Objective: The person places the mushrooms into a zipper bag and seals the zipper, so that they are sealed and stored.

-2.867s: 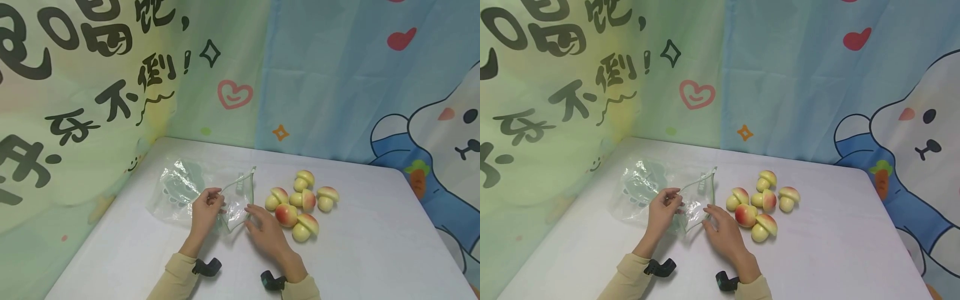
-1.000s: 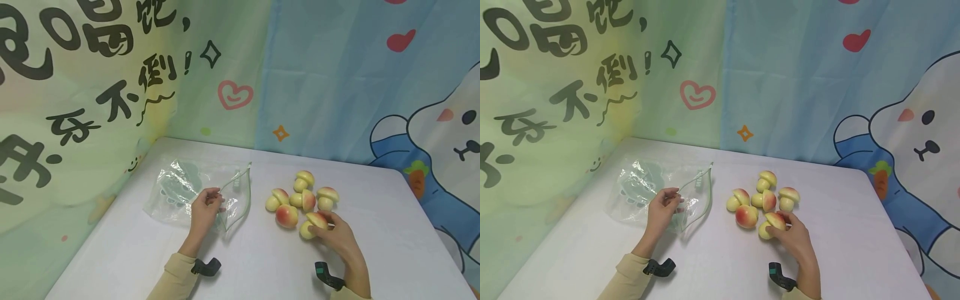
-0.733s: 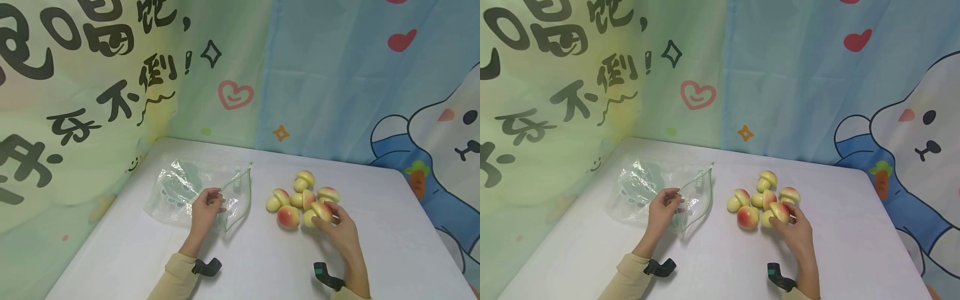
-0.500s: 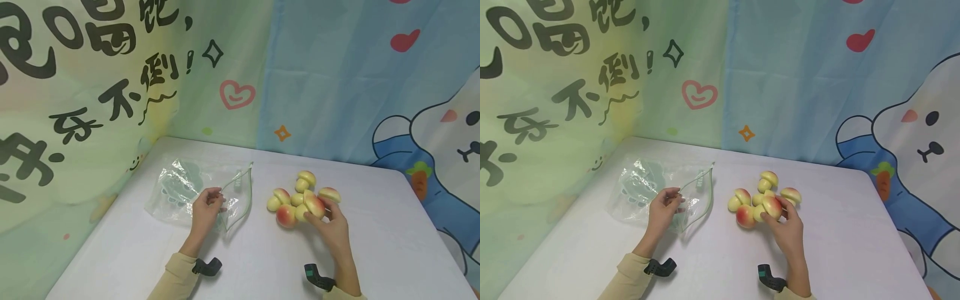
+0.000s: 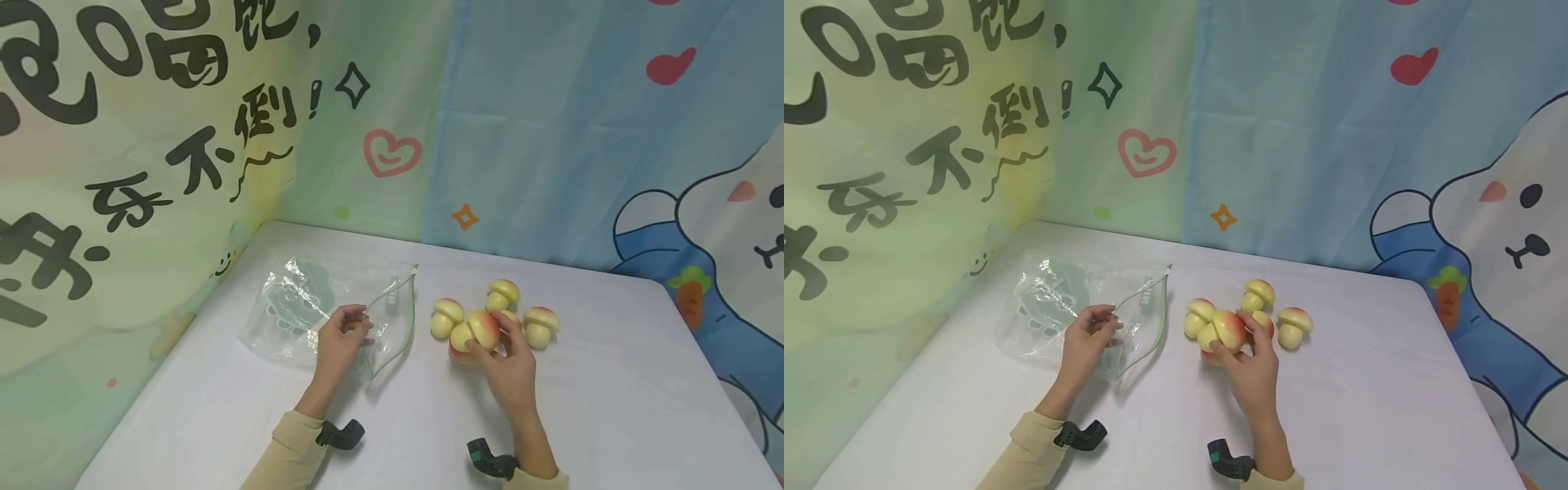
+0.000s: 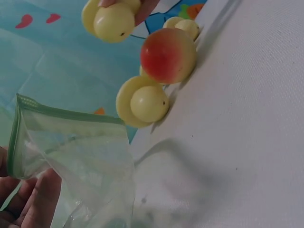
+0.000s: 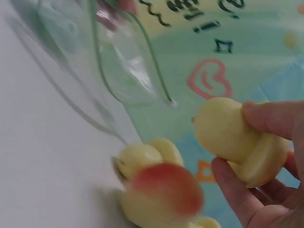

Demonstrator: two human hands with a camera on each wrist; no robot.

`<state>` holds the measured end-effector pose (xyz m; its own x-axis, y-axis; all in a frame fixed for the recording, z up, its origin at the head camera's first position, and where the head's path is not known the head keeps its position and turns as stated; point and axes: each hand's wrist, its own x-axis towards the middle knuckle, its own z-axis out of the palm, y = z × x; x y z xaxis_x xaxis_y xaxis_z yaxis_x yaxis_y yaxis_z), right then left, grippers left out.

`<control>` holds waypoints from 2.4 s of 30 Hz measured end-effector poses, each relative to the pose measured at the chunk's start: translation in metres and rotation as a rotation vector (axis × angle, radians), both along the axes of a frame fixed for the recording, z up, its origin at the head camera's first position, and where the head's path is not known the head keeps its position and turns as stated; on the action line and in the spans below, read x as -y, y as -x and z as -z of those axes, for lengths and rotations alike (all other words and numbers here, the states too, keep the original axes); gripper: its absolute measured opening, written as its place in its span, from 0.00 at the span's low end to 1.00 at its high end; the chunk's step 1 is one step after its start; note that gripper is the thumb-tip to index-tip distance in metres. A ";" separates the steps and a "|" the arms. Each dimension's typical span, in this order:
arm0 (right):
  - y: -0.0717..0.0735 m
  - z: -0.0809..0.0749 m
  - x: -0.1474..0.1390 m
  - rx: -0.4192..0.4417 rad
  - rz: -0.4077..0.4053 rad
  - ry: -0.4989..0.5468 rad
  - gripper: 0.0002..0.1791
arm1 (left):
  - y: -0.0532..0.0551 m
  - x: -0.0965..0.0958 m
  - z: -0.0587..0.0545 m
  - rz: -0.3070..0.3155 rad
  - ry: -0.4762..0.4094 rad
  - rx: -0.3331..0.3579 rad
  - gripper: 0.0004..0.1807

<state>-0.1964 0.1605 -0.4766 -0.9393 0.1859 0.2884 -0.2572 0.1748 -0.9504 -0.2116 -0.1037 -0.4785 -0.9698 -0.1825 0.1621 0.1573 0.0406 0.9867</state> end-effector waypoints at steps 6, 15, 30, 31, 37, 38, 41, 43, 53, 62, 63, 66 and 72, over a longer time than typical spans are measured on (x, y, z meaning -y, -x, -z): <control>-0.002 0.008 0.030 -0.068 -0.127 0.082 0.36 | 0.008 0.000 0.019 0.020 0.025 -0.008 0.16; -0.004 0.021 0.068 -0.067 -0.251 0.053 0.36 | 0.006 -0.004 0.021 0.054 0.068 -0.042 0.15; 0.004 0.039 0.086 -0.024 -0.267 0.017 0.35 | 0.002 -0.006 0.018 0.048 0.065 -0.073 0.14; 0.005 0.040 0.085 -0.023 -0.267 0.014 0.35 | 0.002 -0.006 0.017 0.046 0.064 -0.073 0.15; 0.008 0.045 0.086 0.012 -0.276 -0.022 0.35 | -0.008 -0.010 -0.004 0.064 0.050 -0.099 0.16; 0.008 0.046 0.086 0.022 -0.281 -0.029 0.35 | -0.010 -0.010 -0.009 0.069 0.052 -0.106 0.16; 0.009 0.048 0.087 0.045 -0.299 -0.040 0.35 | -0.016 -0.011 -0.019 0.070 0.067 -0.124 0.16; 0.010 0.050 0.087 0.057 -0.309 -0.049 0.35 | -0.017 -0.011 -0.021 0.053 0.086 -0.144 0.16; 0.011 0.054 0.088 0.093 -0.374 -0.071 0.35 | -0.015 -0.011 -0.017 0.015 0.063 -0.165 0.18; -0.003 0.018 0.088 0.086 -0.296 -0.070 0.29 | -0.013 -0.009 -0.015 -0.087 -0.001 -0.124 0.17; -0.004 0.014 0.087 0.078 -0.280 -0.070 0.28 | -0.013 -0.009 -0.015 -0.094 0.007 -0.125 0.17; -0.004 0.008 0.082 0.039 -0.241 -0.043 0.24 | -0.012 -0.007 -0.015 -0.103 0.003 -0.125 0.16; -0.003 0.002 0.070 -0.198 -0.102 -0.044 0.21 | -0.009 -0.004 -0.014 -0.128 -0.068 -0.110 0.16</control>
